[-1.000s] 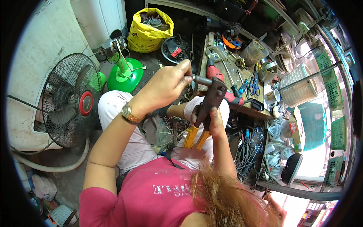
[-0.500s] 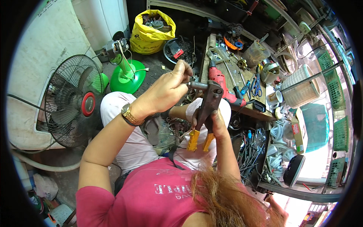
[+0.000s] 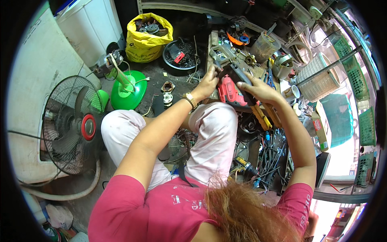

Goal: The person uses a drill on a motor component and then manipulates wires and small metal parts by hand and with a yellow-handled tool.

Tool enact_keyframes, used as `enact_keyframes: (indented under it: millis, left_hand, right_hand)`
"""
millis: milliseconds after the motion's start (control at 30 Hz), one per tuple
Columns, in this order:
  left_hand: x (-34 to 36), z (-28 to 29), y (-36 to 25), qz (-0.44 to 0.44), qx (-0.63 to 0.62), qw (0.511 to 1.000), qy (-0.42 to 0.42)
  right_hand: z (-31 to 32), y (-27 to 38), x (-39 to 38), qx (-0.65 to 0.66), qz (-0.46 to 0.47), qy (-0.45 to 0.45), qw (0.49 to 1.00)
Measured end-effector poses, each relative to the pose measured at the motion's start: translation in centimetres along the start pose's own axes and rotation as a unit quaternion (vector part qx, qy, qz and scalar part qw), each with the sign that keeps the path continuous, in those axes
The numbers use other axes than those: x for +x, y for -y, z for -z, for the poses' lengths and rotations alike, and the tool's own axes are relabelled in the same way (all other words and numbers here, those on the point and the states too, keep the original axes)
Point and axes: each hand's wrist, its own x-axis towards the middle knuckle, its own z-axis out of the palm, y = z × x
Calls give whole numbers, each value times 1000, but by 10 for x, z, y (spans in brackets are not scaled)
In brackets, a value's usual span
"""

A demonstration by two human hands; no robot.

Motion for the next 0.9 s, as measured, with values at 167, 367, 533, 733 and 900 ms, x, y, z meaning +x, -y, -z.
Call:
enact_keyframes:
  millis: [167,367,533,733,900]
  left_hand:
    - [-12,2,49,89,20,993,79]
    - [-20,13,71,65,-7,998,19]
    - [-30,8,87,-15,132,990,-38]
    - [-38,13,113,-59,194,978,-52]
    - [-39,6,110,-69,182,978,-67]
  right_hand:
    - [-30,-38,30,-76,-37,33,996]
    - [-57,-58,51,-51,-22,1,998]
    - [-65,-60,55,-88,-31,24,995]
    - [-73,-65,60,-75,-26,17,997]
    - [-69,-62,57,-93,-26,25,995]
